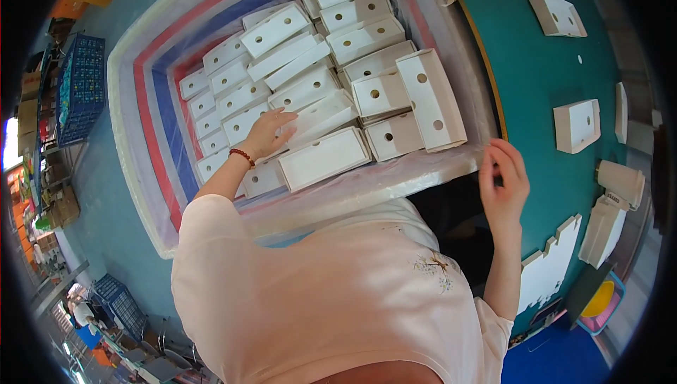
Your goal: Folding white cardboard boxes and placing them into a plastic bin.
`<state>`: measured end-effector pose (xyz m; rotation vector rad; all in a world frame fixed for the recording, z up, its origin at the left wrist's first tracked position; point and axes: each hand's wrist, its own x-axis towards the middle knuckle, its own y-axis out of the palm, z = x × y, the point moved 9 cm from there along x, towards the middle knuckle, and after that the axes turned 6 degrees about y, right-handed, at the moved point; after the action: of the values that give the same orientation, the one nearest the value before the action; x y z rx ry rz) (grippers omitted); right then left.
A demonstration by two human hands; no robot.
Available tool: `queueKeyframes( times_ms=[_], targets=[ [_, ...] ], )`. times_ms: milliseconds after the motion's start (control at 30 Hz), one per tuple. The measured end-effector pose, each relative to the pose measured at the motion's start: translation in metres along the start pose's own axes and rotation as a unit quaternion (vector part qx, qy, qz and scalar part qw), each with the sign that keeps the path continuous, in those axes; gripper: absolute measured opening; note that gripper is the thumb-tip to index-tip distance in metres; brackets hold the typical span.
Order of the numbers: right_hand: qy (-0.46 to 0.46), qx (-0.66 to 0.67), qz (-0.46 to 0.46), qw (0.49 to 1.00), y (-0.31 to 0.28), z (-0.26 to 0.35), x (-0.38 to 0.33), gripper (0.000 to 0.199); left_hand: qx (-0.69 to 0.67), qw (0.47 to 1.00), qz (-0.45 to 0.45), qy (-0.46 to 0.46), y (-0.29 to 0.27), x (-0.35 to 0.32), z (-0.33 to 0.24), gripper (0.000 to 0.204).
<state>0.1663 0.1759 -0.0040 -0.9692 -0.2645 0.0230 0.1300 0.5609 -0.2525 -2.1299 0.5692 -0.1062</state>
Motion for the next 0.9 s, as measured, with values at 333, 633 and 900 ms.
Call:
queueKeyframes(
  times_ms=[333,633,900],
  targets=[
    [0.040,-0.254,0.114,0.960,0.073,-0.017,0.026,0.050,0.133,0.953,-0.253,-0.097,-0.124,0.126,0.093,0.024],
    [0.070,-0.272,0.132,0.951,0.086,-0.032,0.032,0.041,0.143,0.980,-0.104,-0.091,-0.046,0.126,0.050,0.021],
    [0.084,-0.244,0.173,0.950,0.094,-0.039,0.027,0.035,0.236,0.961,-0.097,-0.106,-0.014,0.118,0.053,0.019]
  ],
)
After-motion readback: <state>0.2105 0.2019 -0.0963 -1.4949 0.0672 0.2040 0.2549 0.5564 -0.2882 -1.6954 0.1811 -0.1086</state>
